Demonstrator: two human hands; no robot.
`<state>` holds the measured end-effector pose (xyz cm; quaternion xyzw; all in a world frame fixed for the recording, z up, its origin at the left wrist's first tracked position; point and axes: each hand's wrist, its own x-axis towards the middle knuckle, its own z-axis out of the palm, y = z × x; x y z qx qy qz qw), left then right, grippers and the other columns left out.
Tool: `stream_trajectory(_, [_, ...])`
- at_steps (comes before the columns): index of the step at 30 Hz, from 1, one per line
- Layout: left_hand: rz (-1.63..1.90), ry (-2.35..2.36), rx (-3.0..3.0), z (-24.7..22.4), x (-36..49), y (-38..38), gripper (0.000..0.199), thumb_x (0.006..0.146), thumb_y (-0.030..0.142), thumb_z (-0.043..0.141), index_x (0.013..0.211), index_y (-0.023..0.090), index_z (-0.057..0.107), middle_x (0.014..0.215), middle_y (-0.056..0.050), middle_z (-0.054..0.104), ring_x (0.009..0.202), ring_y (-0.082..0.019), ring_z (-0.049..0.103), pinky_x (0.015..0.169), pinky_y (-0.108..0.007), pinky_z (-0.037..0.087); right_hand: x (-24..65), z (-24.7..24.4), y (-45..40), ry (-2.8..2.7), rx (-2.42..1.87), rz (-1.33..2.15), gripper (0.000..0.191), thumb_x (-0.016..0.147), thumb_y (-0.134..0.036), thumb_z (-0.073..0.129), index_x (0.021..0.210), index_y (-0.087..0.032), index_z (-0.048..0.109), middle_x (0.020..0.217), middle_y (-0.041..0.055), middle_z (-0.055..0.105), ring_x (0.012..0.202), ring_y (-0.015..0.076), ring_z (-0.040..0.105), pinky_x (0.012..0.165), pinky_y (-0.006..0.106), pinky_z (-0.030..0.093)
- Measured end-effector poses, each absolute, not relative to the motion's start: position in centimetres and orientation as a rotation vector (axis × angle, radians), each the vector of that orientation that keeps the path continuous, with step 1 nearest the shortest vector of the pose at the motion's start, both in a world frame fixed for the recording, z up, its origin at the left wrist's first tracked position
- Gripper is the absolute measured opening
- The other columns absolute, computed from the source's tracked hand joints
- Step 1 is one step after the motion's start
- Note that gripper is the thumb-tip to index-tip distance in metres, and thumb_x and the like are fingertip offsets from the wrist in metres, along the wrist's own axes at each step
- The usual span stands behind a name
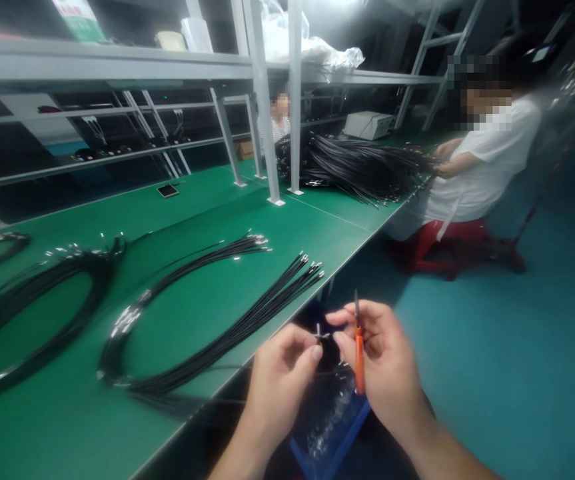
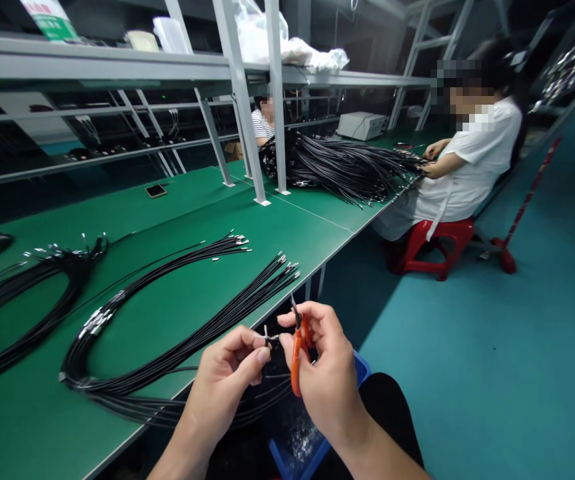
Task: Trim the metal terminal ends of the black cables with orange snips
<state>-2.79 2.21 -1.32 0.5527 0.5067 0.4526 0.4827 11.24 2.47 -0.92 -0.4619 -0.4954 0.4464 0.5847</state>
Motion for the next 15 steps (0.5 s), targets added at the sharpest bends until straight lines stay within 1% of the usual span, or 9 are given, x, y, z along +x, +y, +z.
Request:
stream_trajectory(2, [1.102, 1.222, 1.351, -1.2, -2.8, 2.3, 0.017, 0.081, 0.027, 0.06, 0.07, 0.015, 0.056, 0.059, 0.003, 0.052, 0.052, -0.009, 0.045, 0.05, -0.02, 0.037, 11.3, -1.0, 2.5, -1.275, -1.084, 1.011, 0.024, 0.081, -0.018, 0.065, 0.1, -0.027, 0.052, 0.097, 0.0015, 0.066, 0.069, 0.0127, 0.058, 0.063, 0.026, 0.049])
stream_trajectory(4, [1.106, 1.22, 1.351, -1.2, -2.7, 2.3, 0.016, 0.081, 0.027, 0.061, 0.07, 0.015, 0.057, 0.06, 0.003, 0.053, 0.052, -0.009, 0.045, 0.051, -0.02, 0.038, 11.2, -1.3, 2.5, -1.347, -1.099, 0.956, 0.02, 0.082, -0.018, 0.064, 0.096, -0.027, 0.053, 0.09, 0.0006, 0.067, 0.07, 0.0142, 0.061, 0.063, 0.026, 0.049])
stream_trajectory(6, [1.104, 1.222, 1.345, -1.1, -2.7, 2.2, 0.017, 0.081, 0.028, 0.061, 0.071, 0.015, 0.058, 0.061, 0.002, 0.054, 0.053, -0.009, 0.046, 0.051, -0.02, 0.038, 10.9, -1.7, 2.6, -1.367, -1.108, 0.863, 0.019, 0.082, -0.017, 0.064, 0.095, -0.027, 0.055, 0.083, -0.0003, 0.067, 0.076, 0.0162, 0.064, 0.065, 0.027, 0.05])
stream_trajectory(12, [1.142, 1.149, 1.252, -0.8, -2.6, 2.0, 0.016, 0.078, 0.028, 0.065, 0.071, 0.014, 0.06, 0.062, 0.002, 0.056, 0.053, -0.009, 0.047, 0.05, -0.019, 0.039, 10.7, -2.8, 2.4, -1.422, -1.034, 0.425, 0.037, 0.068, -0.001, 0.067, 0.092, -0.029, 0.064, 0.083, -0.0003, 0.072, 0.073, 0.019, 0.067, 0.063, 0.028, 0.053])
stream_trajectory(15, [1.222, 1.131, 1.163, -0.9, -2.8, 2.2, 0.016, 0.077, 0.027, 0.067, 0.07, 0.014, 0.06, 0.063, 0.003, 0.056, 0.052, -0.007, 0.047, 0.051, -0.018, 0.04, 10.9, -3.0, 2.0, -1.344, -1.093, 0.438, 0.039, 0.066, -0.001, 0.068, 0.093, -0.03, 0.065, 0.082, -0.0001, 0.072, 0.07, 0.0192, 0.067, 0.063, 0.029, 0.053])
